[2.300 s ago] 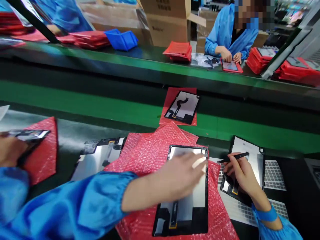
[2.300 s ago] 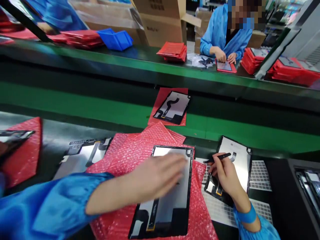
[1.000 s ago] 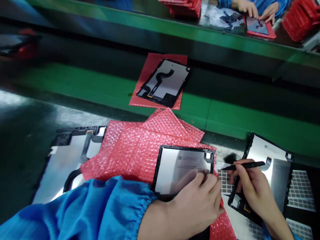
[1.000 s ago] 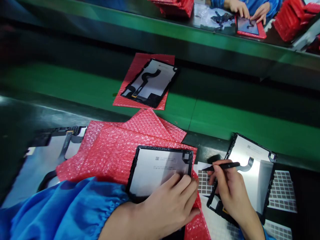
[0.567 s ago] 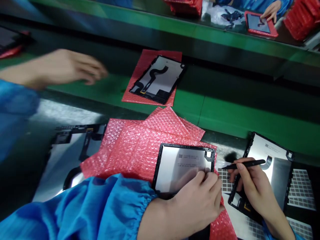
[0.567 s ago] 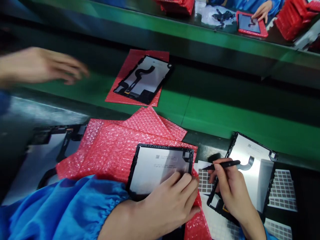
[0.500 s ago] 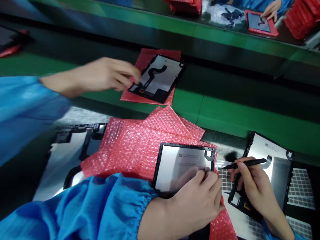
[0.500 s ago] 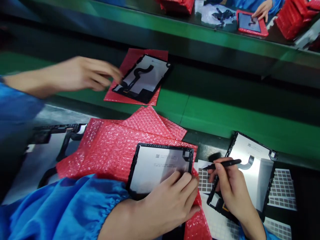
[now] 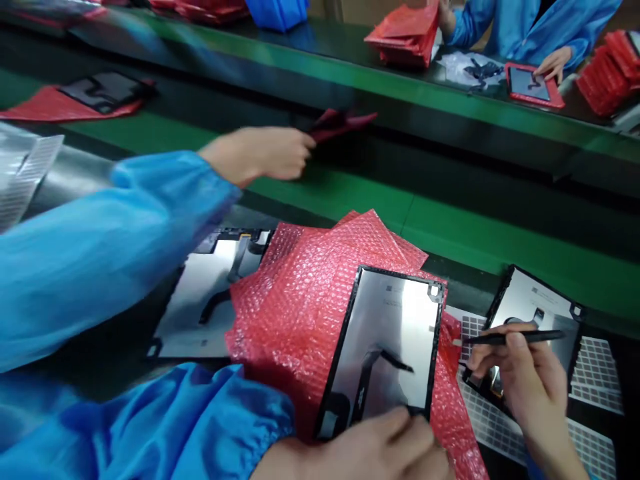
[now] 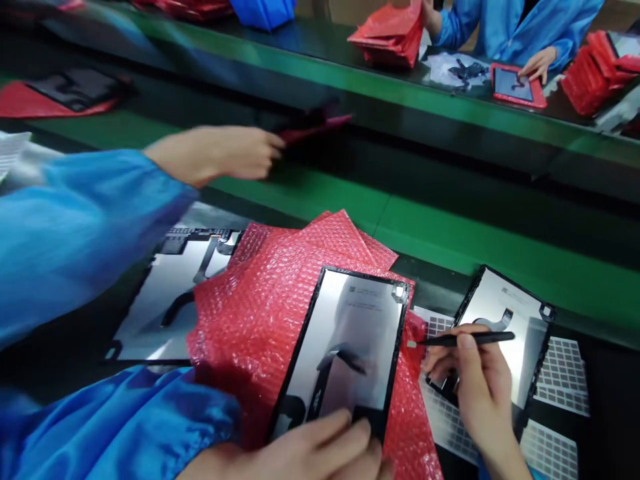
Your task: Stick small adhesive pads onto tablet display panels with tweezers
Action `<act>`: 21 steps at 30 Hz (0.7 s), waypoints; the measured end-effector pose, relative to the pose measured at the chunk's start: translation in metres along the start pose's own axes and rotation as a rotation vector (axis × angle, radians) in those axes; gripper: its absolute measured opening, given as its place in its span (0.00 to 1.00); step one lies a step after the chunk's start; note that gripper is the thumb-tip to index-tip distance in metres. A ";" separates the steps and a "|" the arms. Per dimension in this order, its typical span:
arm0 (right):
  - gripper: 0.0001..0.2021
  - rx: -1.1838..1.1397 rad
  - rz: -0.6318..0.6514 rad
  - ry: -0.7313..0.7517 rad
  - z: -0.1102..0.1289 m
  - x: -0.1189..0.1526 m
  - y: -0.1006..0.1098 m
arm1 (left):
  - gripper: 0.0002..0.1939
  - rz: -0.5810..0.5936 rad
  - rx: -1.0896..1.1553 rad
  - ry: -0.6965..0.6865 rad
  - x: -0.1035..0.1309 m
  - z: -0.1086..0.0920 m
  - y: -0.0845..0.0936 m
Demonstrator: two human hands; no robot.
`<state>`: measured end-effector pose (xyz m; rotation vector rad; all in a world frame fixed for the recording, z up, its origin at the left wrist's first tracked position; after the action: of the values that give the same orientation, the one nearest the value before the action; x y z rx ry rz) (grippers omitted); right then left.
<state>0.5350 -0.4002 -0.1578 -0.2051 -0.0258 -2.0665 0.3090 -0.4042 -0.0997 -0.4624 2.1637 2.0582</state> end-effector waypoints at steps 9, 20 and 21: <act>0.15 0.067 0.059 -0.064 -0.036 0.000 -0.015 | 0.28 0.035 -0.035 0.234 -0.010 0.029 -0.047; 0.12 0.049 0.094 -0.048 -0.032 0.002 -0.020 | 0.28 0.034 -0.025 0.273 -0.010 0.031 -0.049; 0.12 0.053 0.094 -0.049 -0.033 0.002 -0.020 | 0.28 0.039 -0.024 0.277 -0.010 0.031 -0.049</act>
<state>0.5119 -0.3957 -0.1881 -0.2204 -0.0986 -1.9648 0.3293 -0.3739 -0.1459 -0.7550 2.3140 2.1552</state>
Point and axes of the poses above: each hand's wrist, its own x-axis away from the middle knuckle, its own y-axis out of the back of the hand, z = x × y, the point moved 5 cm from there along -x, towards the middle knuckle, and after that the axes turned 4 degrees about -z, right-handed, at the moved point
